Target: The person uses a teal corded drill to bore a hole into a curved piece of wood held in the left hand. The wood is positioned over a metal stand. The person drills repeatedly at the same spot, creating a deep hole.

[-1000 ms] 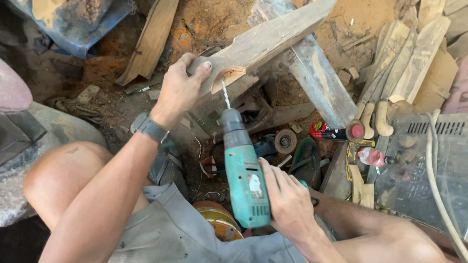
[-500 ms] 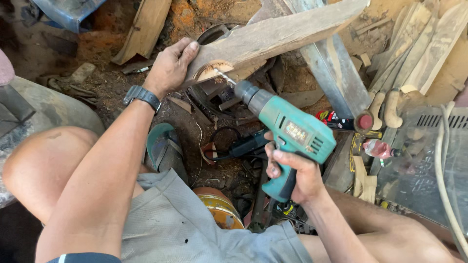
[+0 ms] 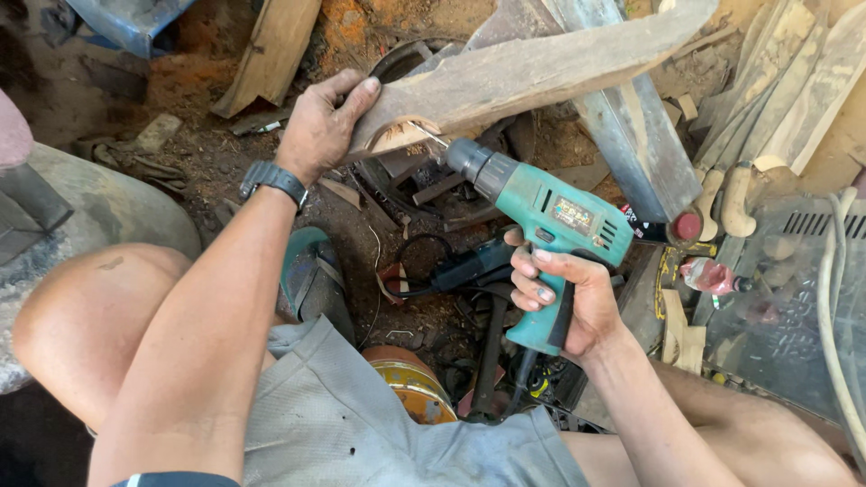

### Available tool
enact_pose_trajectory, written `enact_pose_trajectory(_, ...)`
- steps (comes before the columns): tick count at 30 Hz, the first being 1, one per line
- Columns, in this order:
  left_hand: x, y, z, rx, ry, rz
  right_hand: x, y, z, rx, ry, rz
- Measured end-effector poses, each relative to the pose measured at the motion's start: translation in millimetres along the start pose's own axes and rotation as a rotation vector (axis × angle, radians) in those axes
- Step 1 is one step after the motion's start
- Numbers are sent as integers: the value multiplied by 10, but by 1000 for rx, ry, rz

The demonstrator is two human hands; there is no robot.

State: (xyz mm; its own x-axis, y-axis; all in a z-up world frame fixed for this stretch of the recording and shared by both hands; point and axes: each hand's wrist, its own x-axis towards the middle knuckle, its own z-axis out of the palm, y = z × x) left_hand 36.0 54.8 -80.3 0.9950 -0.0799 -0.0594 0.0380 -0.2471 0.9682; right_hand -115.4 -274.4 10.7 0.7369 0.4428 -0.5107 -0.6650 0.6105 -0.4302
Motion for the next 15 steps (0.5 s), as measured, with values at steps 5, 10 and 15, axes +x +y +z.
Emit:
enact_pose_trajectory(5, 3, -63, 22, -14, 33, 44, -7, -51, -51, -22, 12, 2)
enact_pose_trajectory(10, -5, -82, 21, -16, 7, 28, -2, -127, -127, -7, 7, 33)
enact_pose_trajectory(15, -2, -75, 35, 44, 30, 31, 35, -131, -23, -235, 73, 68)
